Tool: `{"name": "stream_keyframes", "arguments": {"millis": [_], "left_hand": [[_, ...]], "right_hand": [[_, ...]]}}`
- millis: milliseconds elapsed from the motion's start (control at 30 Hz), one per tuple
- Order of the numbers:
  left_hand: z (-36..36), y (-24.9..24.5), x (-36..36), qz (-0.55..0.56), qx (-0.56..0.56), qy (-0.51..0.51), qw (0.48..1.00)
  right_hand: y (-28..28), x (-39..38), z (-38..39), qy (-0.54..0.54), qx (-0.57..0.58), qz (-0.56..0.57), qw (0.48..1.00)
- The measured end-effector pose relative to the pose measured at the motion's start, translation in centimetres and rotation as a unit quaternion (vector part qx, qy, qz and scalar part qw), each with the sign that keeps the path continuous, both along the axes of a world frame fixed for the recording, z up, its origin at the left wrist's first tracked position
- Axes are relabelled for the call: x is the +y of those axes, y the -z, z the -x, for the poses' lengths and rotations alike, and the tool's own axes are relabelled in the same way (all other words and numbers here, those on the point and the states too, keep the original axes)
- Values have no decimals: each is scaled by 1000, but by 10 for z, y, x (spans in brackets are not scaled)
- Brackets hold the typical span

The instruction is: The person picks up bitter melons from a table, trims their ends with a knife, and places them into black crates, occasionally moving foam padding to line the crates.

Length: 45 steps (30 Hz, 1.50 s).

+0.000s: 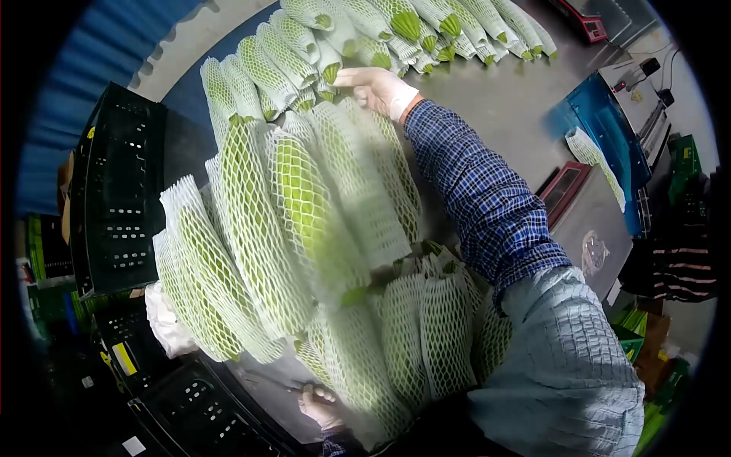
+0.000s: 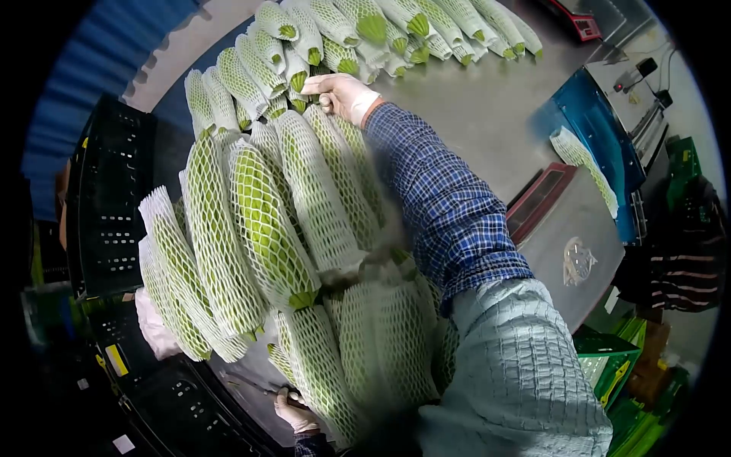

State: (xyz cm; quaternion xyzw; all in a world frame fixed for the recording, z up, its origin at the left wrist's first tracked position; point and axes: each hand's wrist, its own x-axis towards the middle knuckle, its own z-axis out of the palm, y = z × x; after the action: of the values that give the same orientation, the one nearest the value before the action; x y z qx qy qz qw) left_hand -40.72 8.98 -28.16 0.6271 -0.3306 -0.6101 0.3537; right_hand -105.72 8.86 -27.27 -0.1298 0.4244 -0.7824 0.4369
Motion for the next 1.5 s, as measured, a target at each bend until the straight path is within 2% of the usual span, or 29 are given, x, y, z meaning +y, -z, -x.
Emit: {"name": "stream_keyframes", "arguments": {"millis": [33,167,267,333,400,433,533,567,600,700,733,800,867,933,967,1100,1133,1200,1267,1300,1333,1400,1467,1500], "left_hand": [[-1,0,0,-10,20,3,1000],[-1,0,-1,10,-16,13,1000],[0,-2,-2,15,-2,34,999],[2,-2,1,21,-10,26,999],[4,-5,1,17,-16,20,1000],[5,-7,1,10,-16,18,1000],[2,-4,0,9,-20,20,1000],[1,-2,0,7,-27,14,1000],[1,-1,0,6,-33,8,999],[7,-2,2,15,-13,-5,1000],[6,-3,4,17,-8,-9,1000],[0,2,3,28,11,6,1000],[1,4,5,38,18,17,999],[5,3,7,37,31,-6,999],[7,1,8,31,36,-16,999],[15,-6,8,8,50,-18,999],[16,-9,9,2,49,-28,998],[12,-10,6,14,49,15,999],[5,-7,5,8,77,44,996],[-3,4,2,11,88,39,995],[-2,-1,3,14,127,44,991],[4,-24,5,40,103,-25,994],[-9,-43,-4,194,52,51,978],[2,-94,0,164,83,76,980]], "right_hand": [[-3,1,-2,-1,11,-2,1000],[-5,1,-6,-18,12,44,999],[-16,-4,-12,42,-21,-12,999],[0,-20,4,17,-16,-19,1000],[-10,-33,3,58,9,-91,994],[-16,-37,4,38,5,-122,992],[-46,-52,-11,72,30,-202,976],[-43,-55,-7,50,11,-161,986],[-41,-61,-5,63,32,-161,985],[-30,-83,6,127,-23,-139,982],[-21,-82,13,129,9,-182,975],[-26,-81,9,148,43,-159,975],[-41,-68,7,132,38,-212,968],[-58,-63,-6,198,1,-194,961],[-65,-56,-13,190,31,-145,971],[-94,-25,-26,134,-105,-114,979],[-98,-13,-32,124,-104,-122,979],[-97,15,-45,78,11,-73,994],[-121,49,-77,94,-6,-137,986],[-134,64,-98,112,2,-183,977],[-144,86,-110,77,96,-219,968],[-175,130,-140,20,183,-229,956],[-212,164,-167,-17,375,-287,881],[-240,177,-183,-28,476,-338,812]]}}
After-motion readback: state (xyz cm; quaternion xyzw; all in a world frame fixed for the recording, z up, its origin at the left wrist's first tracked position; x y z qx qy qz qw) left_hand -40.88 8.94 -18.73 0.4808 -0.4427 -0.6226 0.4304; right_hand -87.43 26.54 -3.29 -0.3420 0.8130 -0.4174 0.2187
